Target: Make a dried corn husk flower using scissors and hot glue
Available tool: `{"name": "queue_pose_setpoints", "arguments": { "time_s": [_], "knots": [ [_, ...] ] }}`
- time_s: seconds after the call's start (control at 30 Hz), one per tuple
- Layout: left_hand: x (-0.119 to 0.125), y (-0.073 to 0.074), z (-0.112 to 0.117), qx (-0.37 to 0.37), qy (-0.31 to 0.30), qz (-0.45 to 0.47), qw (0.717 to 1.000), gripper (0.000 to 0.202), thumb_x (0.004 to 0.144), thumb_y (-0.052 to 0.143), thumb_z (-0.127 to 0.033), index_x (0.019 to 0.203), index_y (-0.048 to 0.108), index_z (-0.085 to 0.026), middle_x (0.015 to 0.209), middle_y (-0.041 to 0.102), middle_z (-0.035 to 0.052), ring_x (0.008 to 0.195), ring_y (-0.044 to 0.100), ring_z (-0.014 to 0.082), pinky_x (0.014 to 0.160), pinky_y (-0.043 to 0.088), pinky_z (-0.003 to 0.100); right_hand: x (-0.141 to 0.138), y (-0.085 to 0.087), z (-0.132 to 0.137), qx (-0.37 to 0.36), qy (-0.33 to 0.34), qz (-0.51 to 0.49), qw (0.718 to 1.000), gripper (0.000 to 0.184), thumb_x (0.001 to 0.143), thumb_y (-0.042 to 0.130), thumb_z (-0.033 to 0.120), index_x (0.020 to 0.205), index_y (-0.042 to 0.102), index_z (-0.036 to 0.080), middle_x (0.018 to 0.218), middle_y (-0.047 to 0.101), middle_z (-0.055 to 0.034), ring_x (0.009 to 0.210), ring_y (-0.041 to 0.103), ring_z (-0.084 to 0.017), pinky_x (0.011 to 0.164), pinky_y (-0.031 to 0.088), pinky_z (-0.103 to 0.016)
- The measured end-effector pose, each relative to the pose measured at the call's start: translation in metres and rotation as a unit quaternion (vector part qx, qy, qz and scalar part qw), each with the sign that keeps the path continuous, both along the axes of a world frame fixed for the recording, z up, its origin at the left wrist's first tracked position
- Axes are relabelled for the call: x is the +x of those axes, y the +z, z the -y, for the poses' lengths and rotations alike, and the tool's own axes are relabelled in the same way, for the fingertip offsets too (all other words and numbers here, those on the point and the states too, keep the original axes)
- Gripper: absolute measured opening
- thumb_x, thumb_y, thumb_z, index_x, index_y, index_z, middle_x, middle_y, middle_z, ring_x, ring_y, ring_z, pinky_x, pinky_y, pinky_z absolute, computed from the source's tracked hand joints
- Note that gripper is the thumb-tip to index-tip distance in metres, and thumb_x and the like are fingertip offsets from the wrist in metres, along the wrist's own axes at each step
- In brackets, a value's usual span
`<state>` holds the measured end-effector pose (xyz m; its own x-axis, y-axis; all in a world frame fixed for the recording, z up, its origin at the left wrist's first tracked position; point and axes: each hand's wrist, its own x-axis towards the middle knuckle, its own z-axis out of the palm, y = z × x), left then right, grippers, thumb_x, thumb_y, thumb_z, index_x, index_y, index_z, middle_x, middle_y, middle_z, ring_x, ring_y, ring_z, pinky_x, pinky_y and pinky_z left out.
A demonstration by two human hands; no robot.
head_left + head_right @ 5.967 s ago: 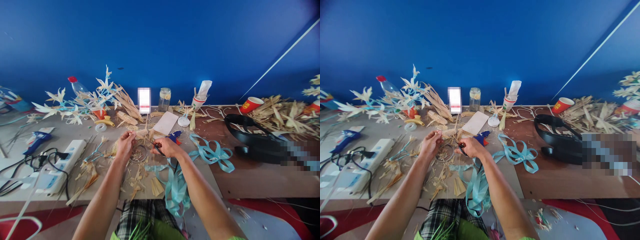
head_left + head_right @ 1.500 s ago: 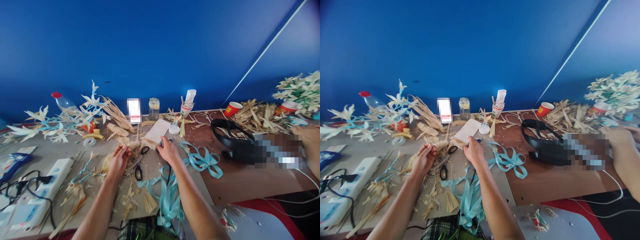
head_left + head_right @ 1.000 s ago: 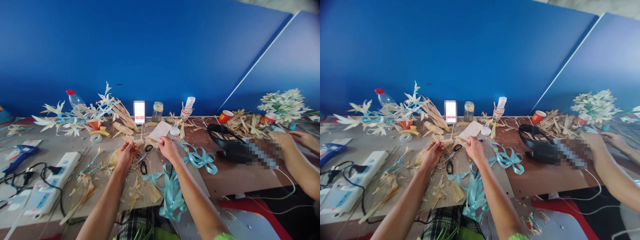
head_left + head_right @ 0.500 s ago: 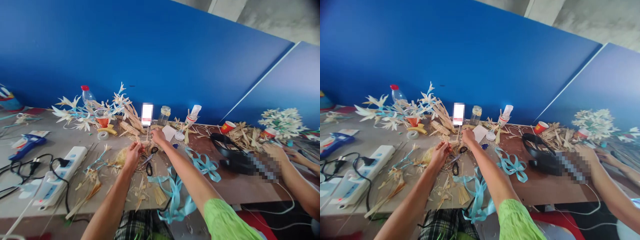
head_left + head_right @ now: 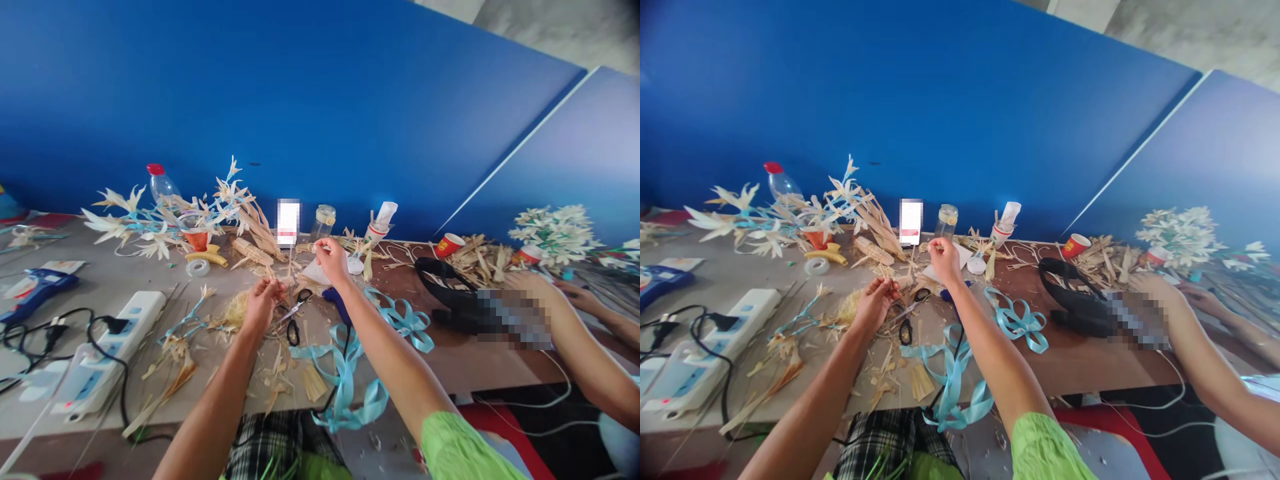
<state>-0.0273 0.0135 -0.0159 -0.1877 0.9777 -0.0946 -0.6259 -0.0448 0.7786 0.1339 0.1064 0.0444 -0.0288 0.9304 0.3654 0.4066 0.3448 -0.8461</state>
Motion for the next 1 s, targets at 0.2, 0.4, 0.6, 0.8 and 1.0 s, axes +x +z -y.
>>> {"name": "queue_pose_setpoints", "arguments": {
  "time_s": [0.2,0.4,0.6,0.8,1.0],
  "knots": [
    [-0.001,0.003,0.001,0.023,-0.027,0.021,0.999,0.028,0.064,0.077,-0.028,0.074,0.053,-0.017,0.060,0.054,-0.0041,0.052,0.048,0.0058,0.054,0.038,0.019,0.003,0.024,0.043,-0.049,0.098,-0.150,0.982,0.014,0.076,0.054,0.031,0.081,0.053,0.018,0.069,0.062,0.0017,0.042,0.041,-0.005,0.043,0.034,-0.019],
    [-0.001,0.009,0.004,0.036,-0.091,0.045,0.994,0.020,0.070,0.073,-0.025,0.078,0.058,-0.016,0.062,0.048,-0.0041,0.052,0.044,0.0052,0.058,0.042,0.021,-0.014,-0.006,0.069,-0.162,0.151,-0.162,0.962,0.014,0.071,0.057,0.032,0.073,0.054,0.018,0.061,0.059,0.0036,0.039,0.037,-0.004,0.040,0.031,-0.019],
    [0.000,0.008,0.004,0.014,-0.100,0.045,0.994,0.018,0.073,0.071,-0.027,0.082,0.062,-0.014,0.061,0.043,-0.0052,0.050,0.040,0.0044,0.060,0.044,0.022,-0.022,-0.031,0.067,-0.223,0.143,-0.218,0.939,0.017,0.067,0.059,0.033,0.074,0.053,0.018,0.058,0.058,0.0043,0.039,0.037,-0.005,0.040,0.029,-0.019],
    [0.007,0.011,0.005,-0.008,-0.067,0.009,0.998,0.025,0.066,0.076,-0.034,0.076,0.065,-0.015,0.059,0.045,-0.0049,0.050,0.040,0.0059,0.056,0.042,0.022,-0.019,-0.049,0.062,-0.181,0.127,-0.160,0.962,0.013,0.071,0.055,0.031,0.073,0.054,0.018,0.058,0.055,0.0039,0.045,0.041,-0.008,0.046,0.034,-0.021],
    [0.009,0.007,0.005,-0.006,-0.047,-0.107,0.993,0.033,0.061,0.078,-0.037,0.082,0.066,-0.015,0.072,0.061,-0.0011,0.059,0.051,0.0084,0.059,0.042,0.021,-0.012,-0.046,0.070,-0.004,0.116,0.018,0.993,0.011,0.080,0.049,0.020,0.078,0.060,0.017,0.075,0.063,-0.0027,0.066,0.053,-0.013,0.064,0.041,-0.023]
  ]
}}
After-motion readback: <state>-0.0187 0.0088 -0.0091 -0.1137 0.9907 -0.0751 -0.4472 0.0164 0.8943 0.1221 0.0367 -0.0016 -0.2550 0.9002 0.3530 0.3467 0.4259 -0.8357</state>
